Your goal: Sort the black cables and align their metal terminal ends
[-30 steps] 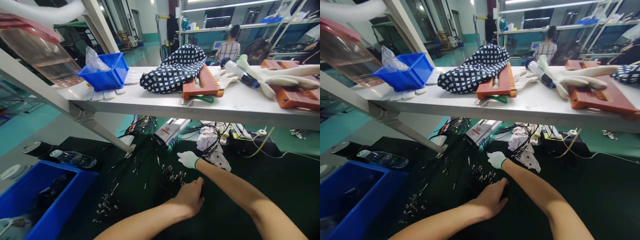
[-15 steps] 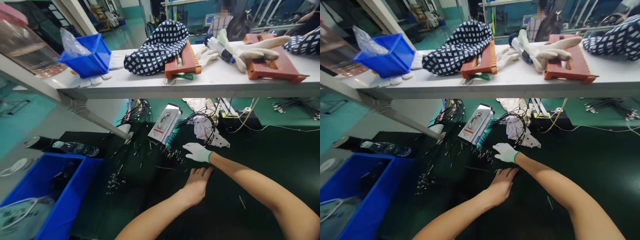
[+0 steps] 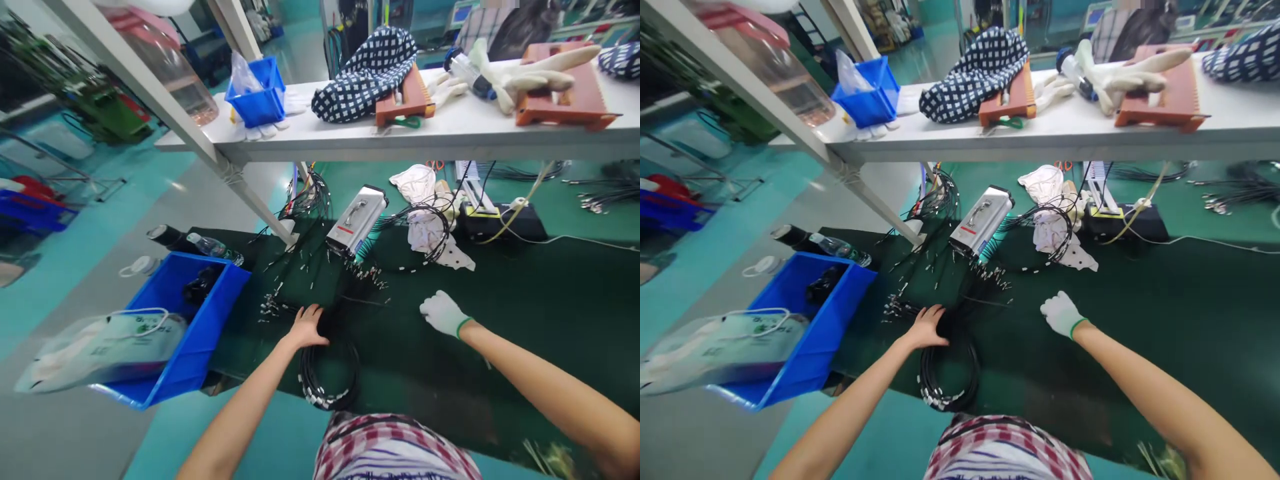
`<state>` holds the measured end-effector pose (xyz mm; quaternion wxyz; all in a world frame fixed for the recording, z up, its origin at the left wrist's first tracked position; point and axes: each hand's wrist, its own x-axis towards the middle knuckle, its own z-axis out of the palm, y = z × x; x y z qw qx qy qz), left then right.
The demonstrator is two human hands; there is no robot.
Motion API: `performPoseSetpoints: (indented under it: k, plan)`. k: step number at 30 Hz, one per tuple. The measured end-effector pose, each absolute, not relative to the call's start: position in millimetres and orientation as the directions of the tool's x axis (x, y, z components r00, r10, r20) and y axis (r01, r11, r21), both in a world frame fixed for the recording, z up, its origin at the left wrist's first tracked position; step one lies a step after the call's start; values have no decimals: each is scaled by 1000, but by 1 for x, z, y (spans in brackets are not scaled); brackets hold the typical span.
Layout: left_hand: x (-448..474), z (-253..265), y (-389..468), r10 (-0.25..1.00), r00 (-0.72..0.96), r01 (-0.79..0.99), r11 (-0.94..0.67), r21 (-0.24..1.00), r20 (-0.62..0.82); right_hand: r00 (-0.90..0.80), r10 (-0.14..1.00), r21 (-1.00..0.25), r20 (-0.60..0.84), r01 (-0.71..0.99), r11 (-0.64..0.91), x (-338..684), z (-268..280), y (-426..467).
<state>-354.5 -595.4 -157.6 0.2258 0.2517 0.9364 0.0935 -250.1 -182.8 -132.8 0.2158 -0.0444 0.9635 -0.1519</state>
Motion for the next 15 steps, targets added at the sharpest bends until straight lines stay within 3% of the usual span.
performPoseSetpoints:
  k: [3, 5, 10, 11, 15]
  plan:
    - [-351, -169, -581, 518, -768, 454, 855, 249, -377, -955, 64, -317, -288, 158, 935, -234, -121, -198]
    - [-341, -174, -573, 516, -766, 457, 857, 238, -384, -956, 147, -380, -254, 239, 893, -212, -120, -230]
    - [-290, -180, -573, 454, -789, 400, 891, 213, -414, -914, 86, -567, -397, 318, 760, -146, -148, -351]
    - [-275, -181, -575, 424, -804, 372, 906, 203, -416, -880, 110, -613, -462, 406, 678, -135, -154, -372]
    - [-218, -178, -580, 282, -855, 231, 958, 167, -435, -846, 132, -522, -517, 434, 734, -110, -168, -408]
